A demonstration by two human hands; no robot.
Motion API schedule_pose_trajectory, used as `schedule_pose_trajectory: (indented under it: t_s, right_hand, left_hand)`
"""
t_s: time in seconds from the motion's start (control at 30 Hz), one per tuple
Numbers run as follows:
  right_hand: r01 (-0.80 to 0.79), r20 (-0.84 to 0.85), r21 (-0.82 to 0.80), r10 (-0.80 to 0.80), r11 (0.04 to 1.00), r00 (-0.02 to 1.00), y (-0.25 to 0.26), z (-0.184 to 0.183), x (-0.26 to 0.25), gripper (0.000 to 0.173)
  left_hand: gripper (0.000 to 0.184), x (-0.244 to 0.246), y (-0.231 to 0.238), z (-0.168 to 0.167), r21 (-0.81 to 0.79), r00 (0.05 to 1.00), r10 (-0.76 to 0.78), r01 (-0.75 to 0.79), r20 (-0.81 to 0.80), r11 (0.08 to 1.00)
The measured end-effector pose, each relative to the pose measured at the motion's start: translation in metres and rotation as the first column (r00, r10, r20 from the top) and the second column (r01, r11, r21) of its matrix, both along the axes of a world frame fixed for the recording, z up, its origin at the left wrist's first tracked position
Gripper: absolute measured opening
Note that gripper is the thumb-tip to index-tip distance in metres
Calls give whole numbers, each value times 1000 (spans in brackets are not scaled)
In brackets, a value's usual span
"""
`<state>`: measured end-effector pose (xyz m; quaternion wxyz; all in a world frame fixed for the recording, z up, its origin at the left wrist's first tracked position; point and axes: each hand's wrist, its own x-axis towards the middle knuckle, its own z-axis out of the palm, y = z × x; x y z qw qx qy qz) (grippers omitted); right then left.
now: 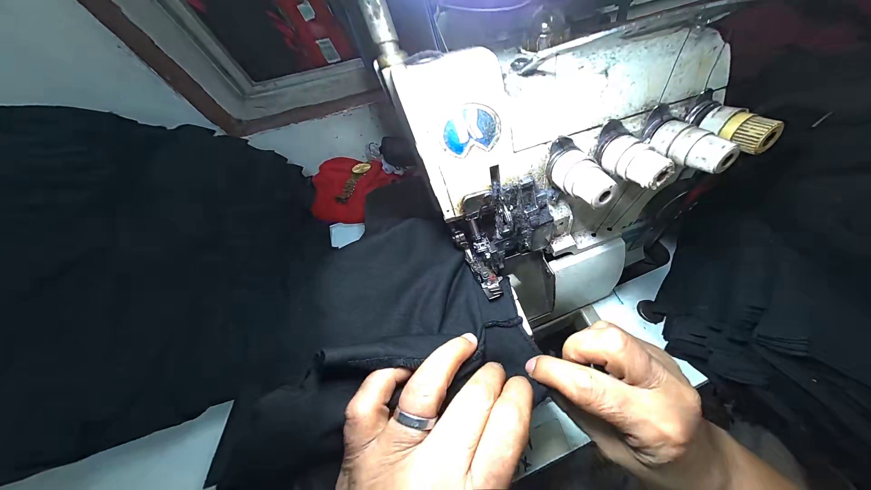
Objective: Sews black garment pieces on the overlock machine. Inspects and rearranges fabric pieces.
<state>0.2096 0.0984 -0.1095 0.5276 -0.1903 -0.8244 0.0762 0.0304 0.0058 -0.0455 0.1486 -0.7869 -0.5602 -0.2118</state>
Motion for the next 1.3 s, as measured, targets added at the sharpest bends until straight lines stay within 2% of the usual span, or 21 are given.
schedule_pose_trajectory:
  t_s: [0.37, 0.7, 0.9, 1.03, 1.13, 1.23, 1.3]
  right_hand:
    - [-3, 83, 50, -1, 999, 997, 30, 16, -16, 18]
    - [-13, 149, 60, 4, 998, 989, 32, 17, -12, 20]
    - [26, 136, 30, -30, 999, 990, 22, 16, -7, 27]
    - [20, 114, 0, -20, 1000, 993, 13, 17, 3, 27]
    - [23, 75, -50, -19, 999, 997, 8, 21, 9, 24]
    - [-7, 21, -146, 10, 989, 1000, -1, 28, 7, 23]
    - [-65, 1, -180, 67, 981, 998, -5, 27, -3, 25]
  left_hand:
    - [18, -15, 22, -3, 130, 994, 57, -44, -94, 990]
    - [17, -18, 23, 3, 39, 994, 68, -65, -80, 997]
    - [24, -44, 57, 5, 37, 991, 115, -112, -64, 993]
    - [23, -62, 71, 14, -97, 984, 163, -156, 70, 983]
    - [25, -69, 64, 14, -74, 976, 177, -169, 128, 983]
    - [25, -51, 36, 26, -217, 916, 343, -299, 206, 929]
    - [29, -60, 14, 16, -144, 941, 307, -287, 145, 947]
